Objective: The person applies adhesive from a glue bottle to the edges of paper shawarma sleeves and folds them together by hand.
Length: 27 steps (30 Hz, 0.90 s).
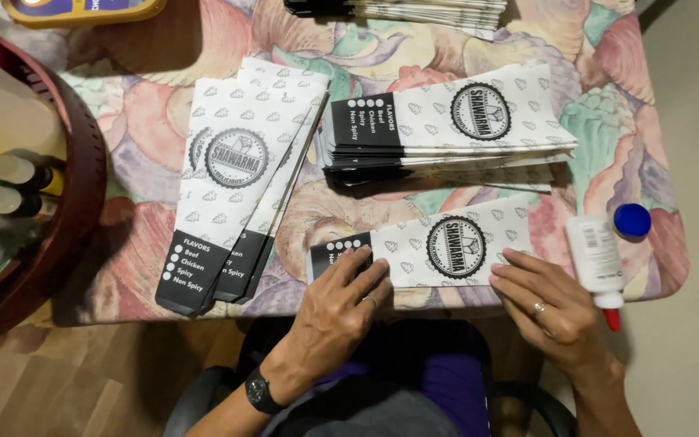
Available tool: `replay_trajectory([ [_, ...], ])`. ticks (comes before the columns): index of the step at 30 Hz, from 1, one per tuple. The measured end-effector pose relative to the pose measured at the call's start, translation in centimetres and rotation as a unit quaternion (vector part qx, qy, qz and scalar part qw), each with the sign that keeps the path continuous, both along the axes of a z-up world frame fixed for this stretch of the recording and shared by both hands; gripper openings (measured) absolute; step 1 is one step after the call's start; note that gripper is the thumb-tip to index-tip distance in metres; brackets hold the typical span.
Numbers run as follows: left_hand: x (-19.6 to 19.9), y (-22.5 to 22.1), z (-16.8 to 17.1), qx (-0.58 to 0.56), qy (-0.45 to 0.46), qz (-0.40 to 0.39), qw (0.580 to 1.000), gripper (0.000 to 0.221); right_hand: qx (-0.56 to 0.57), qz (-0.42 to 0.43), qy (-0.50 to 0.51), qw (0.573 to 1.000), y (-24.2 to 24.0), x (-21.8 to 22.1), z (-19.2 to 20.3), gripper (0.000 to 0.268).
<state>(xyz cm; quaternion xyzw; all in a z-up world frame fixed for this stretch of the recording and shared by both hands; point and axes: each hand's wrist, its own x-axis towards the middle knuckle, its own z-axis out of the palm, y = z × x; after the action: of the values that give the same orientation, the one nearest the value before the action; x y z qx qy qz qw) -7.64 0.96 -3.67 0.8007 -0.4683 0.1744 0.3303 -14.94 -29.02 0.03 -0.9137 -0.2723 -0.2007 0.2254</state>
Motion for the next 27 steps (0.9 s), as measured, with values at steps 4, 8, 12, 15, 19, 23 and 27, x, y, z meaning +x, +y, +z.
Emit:
replay_trajectory([
  [4, -0.2, 0.0, -0.2, -0.003, 0.010, 0.012, 1.000, 0.012, -0.008, -0.017, 0.002, 1.000, 0.0, 0.0, 0.2, 0.019],
  [8, -0.3, -0.2, -0.3, -0.024, 0.014, 0.021, 0.999, 0.013, 0.003, -0.023, 0.001, 1.000, 0.3, 0.3, 0.3, 0.017],
  [12, -0.5, -0.1, 0.0, -0.028, 0.026, 0.017, 0.999, 0.013, 0.004, -0.053, 0.015, 0.998, 1.6, 1.6, 0.9, 0.012],
  [15, -0.6, -0.5, 0.0, -0.040, 0.014, 0.024, 0.999, 0.013, 0.005, -0.044, -0.011, 0.999, 2.4, 3.5, 0.2, 0.019],
  [19, -0.5, -0.1, 0.5, -0.044, 0.015, 0.019, 0.999, 0.012, -0.118, -0.043, 0.080, 0.989, 2.1, 5.1, -1.3, 0.073],
  [23, -0.5, 0.1, 1.9, -0.071, 0.066, 0.016, 0.995, 0.014, -0.221, -0.077, 0.124, 0.964, 1.4, 5.1, -2.1, 0.097],
  [27, -0.4, -3.2, 3.0, -0.077, 0.055, 0.060, 0.994, 0.020, -0.237, -0.077, 0.113, 0.962, 1.0, 4.9, -2.8, 0.106],
])
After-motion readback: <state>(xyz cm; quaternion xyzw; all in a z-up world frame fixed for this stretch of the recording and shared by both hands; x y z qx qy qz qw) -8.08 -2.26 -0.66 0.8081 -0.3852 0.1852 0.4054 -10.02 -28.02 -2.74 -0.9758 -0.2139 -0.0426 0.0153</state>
